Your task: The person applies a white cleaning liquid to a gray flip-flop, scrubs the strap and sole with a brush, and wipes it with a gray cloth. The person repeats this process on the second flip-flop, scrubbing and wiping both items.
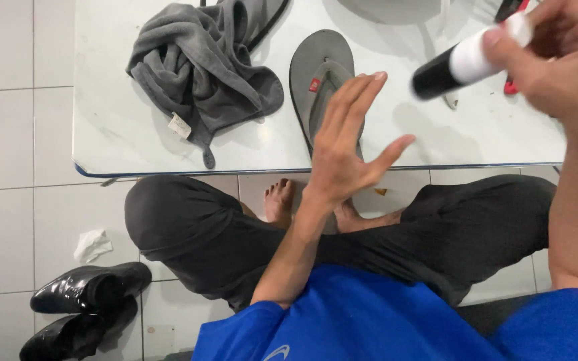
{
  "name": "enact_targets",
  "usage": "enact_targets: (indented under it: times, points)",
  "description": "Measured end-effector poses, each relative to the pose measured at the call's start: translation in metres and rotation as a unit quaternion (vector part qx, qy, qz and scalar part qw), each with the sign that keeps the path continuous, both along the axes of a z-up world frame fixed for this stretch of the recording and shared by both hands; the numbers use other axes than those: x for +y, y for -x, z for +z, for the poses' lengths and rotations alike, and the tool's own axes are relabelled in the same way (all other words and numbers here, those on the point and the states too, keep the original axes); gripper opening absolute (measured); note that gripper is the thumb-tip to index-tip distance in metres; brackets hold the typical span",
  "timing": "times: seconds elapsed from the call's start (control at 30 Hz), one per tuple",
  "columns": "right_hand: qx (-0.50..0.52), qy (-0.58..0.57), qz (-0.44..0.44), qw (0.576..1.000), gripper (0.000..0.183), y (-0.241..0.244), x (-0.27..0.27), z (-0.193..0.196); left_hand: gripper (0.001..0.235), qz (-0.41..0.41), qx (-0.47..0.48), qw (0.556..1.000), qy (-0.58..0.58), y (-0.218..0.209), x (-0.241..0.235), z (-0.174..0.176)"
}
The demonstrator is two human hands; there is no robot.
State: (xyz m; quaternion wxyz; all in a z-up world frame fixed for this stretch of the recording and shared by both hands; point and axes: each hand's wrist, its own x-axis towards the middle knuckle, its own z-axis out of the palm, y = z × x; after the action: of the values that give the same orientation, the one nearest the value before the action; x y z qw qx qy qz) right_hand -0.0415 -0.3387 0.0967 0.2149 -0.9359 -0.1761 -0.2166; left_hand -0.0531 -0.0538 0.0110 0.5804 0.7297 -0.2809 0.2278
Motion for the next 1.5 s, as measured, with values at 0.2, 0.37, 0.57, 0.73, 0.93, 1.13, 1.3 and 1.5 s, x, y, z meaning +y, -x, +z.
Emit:
enact_targets:
  times: [0.2, 0.37, 0.57, 0.73, 0.93, 1.13, 1.3, 1.5]
  points:
    - [0.128, -0.095, 0.104, 0.982, 0.013, 0.018, 0.089, 0.041, 0.083, -0.068, 0.07, 0.995, 0.001, 0.012, -0.016, 0.0]
    - [0.174, -0.123, 0.11, 0.971, 0.01, 0.008, 0.073, 0.046, 0.066, -0.198, 0.194, 0.96, 0.042, 0.004, -0.004, 0.019]
    - [0.19, -0.139, 0.114, 0.965, 0.008, 0.01, 0.072, 0.044, 0.048, -0.412, 0.366, 0.822, 0.14, -0.002, 0.0, 0.005]
    - [0.26, -0.115, 0.167, 0.944, 0.083, 0.011, 0.102, 0.028, 0.094, -0.22, 0.222, 0.941, 0.133, 0.002, -0.012, -0.017]
    - [0.216, -0.243, 0.187, 0.927, 0.051, 0.006, 0.111, 0.006, 0.096, -0.06, 0.163, 0.968, -0.178, 0.007, 0.035, 0.023]
    - [0.283, -0.396, 0.147, 0.861, 0.047, -0.02, 0.081, -0.007, 0.028, 0.085, 0.198, 0.973, -0.079, -0.024, 0.078, 0.016]
    - [0.327, -0.359, 0.145, 0.862, 0.026, -0.027, 0.092, -0.018, 0.048, -0.05, 0.304, 0.951, -0.031, -0.047, 0.076, -0.014]
    - [0.35, -0.271, 0.093, 0.892, 0.049, -0.029, 0.12, -0.019, 0.053, -0.141, 0.323, 0.933, 0.077, -0.042, 0.063, -0.01]
